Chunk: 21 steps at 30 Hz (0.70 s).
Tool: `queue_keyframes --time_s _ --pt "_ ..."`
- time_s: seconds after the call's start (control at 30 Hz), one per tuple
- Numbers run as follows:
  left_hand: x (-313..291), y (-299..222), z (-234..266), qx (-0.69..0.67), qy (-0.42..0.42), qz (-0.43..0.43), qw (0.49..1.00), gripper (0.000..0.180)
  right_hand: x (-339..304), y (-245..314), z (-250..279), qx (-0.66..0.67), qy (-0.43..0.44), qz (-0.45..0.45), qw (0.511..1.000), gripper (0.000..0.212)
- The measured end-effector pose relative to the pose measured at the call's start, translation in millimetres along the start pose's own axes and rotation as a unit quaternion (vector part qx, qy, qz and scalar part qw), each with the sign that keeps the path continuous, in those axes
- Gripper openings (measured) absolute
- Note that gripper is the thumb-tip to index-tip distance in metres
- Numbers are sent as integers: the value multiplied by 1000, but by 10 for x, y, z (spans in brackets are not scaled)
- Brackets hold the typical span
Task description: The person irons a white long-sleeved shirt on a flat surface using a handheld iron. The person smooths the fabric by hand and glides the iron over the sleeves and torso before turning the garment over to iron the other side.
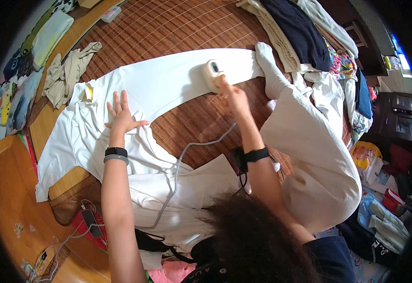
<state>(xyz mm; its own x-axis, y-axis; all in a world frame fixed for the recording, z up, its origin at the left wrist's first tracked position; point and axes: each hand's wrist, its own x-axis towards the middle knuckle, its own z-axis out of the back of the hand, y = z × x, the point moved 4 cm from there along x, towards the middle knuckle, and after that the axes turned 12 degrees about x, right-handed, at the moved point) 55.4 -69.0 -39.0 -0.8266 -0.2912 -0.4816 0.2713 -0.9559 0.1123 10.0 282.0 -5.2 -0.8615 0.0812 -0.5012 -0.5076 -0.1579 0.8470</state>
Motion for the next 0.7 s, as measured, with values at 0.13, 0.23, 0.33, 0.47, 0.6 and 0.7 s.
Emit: queue_keyframes --time_s 0.13,0.23,0.33,0.47,0.6,0.7 --pt "29 45 -42 3 -6 1 1000 150 209 -24 698 123 -77 -51 988 61" --pt "21 119 -25 -7 -19 -1 1000 151 246 -5 839 188 -88 -54 977 59" --pt "-56 62 20 4 2 14 1000 152 263 -48 727 210 -81 -41 973 52" --pt "-52 -22 102 15 9 0 1000 149 405 -148 819 212 -73 -34 974 50" --pt "-32 -15 20 13 -6 -2 1000 152 271 -52 758 239 -69 -45 967 51" --pt "-82 59 84 10 -20 -8 1000 152 288 -55 646 228 -55 -50 971 52"
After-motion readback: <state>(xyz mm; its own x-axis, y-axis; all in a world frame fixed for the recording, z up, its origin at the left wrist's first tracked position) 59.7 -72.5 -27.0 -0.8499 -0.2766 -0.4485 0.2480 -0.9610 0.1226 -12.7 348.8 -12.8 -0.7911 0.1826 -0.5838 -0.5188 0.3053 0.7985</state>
